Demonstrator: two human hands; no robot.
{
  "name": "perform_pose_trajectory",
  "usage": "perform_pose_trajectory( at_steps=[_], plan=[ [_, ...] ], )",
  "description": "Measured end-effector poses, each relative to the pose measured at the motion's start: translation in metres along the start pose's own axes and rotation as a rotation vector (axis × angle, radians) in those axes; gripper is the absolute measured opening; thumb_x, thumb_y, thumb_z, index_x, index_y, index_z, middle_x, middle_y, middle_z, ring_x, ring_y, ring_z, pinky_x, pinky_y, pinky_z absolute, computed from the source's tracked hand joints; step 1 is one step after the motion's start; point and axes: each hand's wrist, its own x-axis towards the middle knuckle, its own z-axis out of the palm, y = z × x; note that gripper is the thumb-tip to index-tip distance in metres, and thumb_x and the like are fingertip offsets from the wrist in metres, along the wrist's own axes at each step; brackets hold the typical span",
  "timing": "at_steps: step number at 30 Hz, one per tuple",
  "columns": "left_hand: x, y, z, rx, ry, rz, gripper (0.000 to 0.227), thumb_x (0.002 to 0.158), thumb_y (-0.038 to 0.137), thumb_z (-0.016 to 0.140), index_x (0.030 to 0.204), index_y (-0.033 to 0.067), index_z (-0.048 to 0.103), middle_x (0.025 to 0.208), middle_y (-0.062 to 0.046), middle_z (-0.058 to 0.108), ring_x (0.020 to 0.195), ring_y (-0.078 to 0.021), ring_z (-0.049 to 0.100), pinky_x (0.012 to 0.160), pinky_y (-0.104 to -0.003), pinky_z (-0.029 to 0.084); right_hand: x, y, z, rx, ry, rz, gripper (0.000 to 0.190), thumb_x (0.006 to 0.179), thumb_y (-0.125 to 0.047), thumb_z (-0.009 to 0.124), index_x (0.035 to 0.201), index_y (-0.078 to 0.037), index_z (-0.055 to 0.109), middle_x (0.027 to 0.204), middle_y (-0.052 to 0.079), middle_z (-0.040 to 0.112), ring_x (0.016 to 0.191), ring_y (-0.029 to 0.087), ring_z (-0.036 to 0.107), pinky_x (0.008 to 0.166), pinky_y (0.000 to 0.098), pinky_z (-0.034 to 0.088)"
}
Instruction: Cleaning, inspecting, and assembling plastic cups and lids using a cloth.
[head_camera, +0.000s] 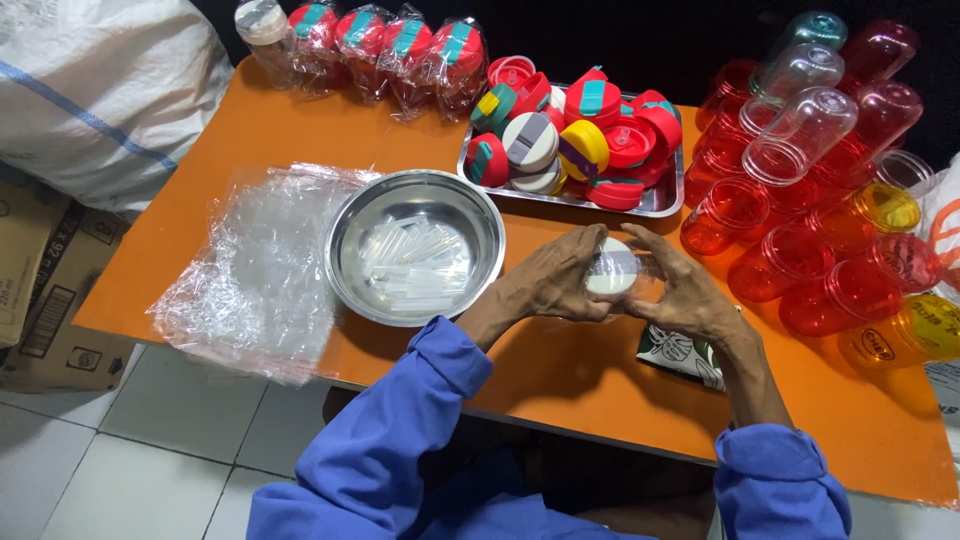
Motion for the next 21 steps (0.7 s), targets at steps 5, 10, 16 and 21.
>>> perform_pose_trajectory(
  at_steps=[5,10,16,21],
  plan=[
    [-0.001,-0.008,0.002,-0.004,0.015,0.007,0.094,0.066,0.048,0.078,0.139,0.0044,0.038,0.124,-0.027,0.058,0.113,-0.0499,0.065,0.090,-0.059,0.057,0.000,0.005,0.008,0.128,0.005,0.027,0.102,0.066,-0.003,0.087,0.158,-0.014,0.044,0.130,0.026,0.061,0.120,0.040,0.064,0.103,0.0507,0.052],
    [-0.004,-0.002,-0.001,-0.035,0.023,0.028,0.091,0.069,0.042,0.079,0.140,0.0013,0.039,0.127,-0.031,0.058,0.115,-0.0527,0.064,0.093,-0.060,0.056,-0.001,0.003,0.009,0.185,0.016,0.028,0.104,0.064,-0.002,0.090,0.157,-0.010,0.043,0.127,0.027,0.063,0.118,0.041,0.065,0.103,0.0524,0.052],
    [-0.003,-0.006,0.003,-0.050,0.143,-0.003,0.092,0.061,0.045,0.081,0.135,0.0054,0.043,0.120,-0.025,0.059,0.108,-0.0479,0.067,0.086,-0.057,0.059,0.006,-0.014,0.002,0.122,0.018,-0.095,0.101,0.069,-0.009,0.087,0.158,-0.006,0.040,0.130,0.034,0.058,0.122,0.052,0.059,0.103,0.0627,0.049],
    [-0.008,0.004,-0.023,-0.115,0.308,0.045,0.083,0.064,0.040,0.083,0.130,0.0045,0.048,0.113,-0.026,0.060,0.105,-0.0485,0.068,0.083,-0.057,0.060,0.015,-0.031,-0.002,0.060,0.072,-0.206,0.109,0.072,-0.013,0.087,0.163,-0.006,0.026,0.140,0.036,0.049,0.132,0.057,0.048,0.101,0.0677,0.047]
  ],
)
